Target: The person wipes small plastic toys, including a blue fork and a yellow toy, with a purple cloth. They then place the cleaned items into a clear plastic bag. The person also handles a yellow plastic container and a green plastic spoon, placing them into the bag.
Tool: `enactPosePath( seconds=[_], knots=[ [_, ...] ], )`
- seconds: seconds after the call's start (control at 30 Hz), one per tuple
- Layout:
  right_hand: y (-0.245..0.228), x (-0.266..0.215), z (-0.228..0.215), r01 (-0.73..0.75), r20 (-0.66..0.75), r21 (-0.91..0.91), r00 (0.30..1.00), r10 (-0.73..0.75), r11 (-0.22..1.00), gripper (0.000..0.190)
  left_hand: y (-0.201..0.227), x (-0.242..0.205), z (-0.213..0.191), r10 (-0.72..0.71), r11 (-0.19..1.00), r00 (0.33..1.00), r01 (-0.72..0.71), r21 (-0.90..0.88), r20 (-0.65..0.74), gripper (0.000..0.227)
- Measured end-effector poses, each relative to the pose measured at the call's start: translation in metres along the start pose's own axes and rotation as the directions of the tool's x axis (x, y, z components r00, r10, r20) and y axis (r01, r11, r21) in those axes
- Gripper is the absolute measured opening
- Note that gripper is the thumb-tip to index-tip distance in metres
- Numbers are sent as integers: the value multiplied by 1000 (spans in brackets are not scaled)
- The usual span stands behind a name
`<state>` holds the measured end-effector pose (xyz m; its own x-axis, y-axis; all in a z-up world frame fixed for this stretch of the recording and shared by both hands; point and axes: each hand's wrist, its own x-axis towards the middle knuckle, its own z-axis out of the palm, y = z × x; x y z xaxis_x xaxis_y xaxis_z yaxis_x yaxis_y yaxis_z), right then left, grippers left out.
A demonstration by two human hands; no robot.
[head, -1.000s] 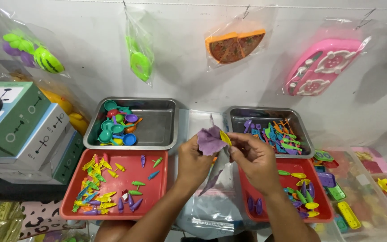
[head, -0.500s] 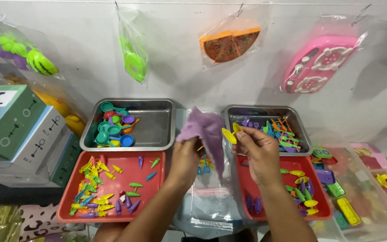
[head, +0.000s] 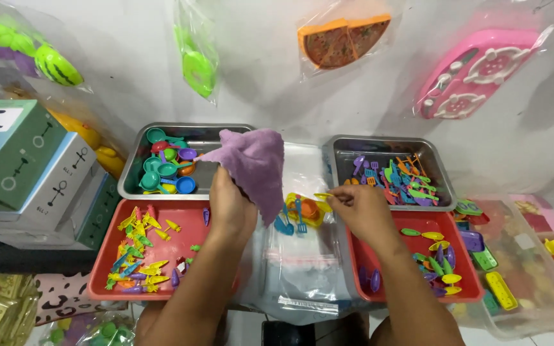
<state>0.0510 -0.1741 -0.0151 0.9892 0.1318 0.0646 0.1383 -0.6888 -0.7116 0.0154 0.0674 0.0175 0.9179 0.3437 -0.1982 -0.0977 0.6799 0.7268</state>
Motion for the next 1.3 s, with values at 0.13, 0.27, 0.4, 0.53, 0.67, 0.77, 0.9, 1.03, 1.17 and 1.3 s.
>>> enactPosePath(
  seconds=[0.13,0.27,0.4,0.53,0.67,0.77,0.9,1.03,1.17,1.3],
  knots=[
    [-5,1,11,40,18,31,999,-41,999,21,9,-11,8,9,1000,1000,-9,29,-17,42],
    [-46,-14,0,293,-64,251,956,-286,923,65,2,-30,21,-23,996,995,14,92,97,34],
    [-69,-35,5,516,-20,383,834,-551,767,86,-21,-52,27,-205,937,877,47,346,435,40],
    [-65,-43,16,570,-186,157,819,-542,807,48,-34,-74,25,380,519,698,-704,485,608,29],
    [-59,-38,8,444,-255,-320,811,-527,837,27,-22,-79,26,407,481,715,-697,532,568,40],
    [-52,-36,6,330,-235,-307,883,-407,893,28,-7,-69,17,315,480,763,-641,599,564,32],
    [-4,-10,0,245,-205,-369,919,-336,896,30,17,-51,-2,130,342,750,-648,681,649,26],
    [4,-5,-20,241,-210,130,955,-211,962,27,60,-25,-29,276,71,805,-563,824,526,20],
    [11,-2,-40,269,-339,602,939,-64,752,38,86,26,-76,461,-355,771,-294,888,440,18],
    [25,3,-54,279,-258,867,960,-107,414,39,72,99,-123,413,-688,796,-45,724,442,31]
  ],
)
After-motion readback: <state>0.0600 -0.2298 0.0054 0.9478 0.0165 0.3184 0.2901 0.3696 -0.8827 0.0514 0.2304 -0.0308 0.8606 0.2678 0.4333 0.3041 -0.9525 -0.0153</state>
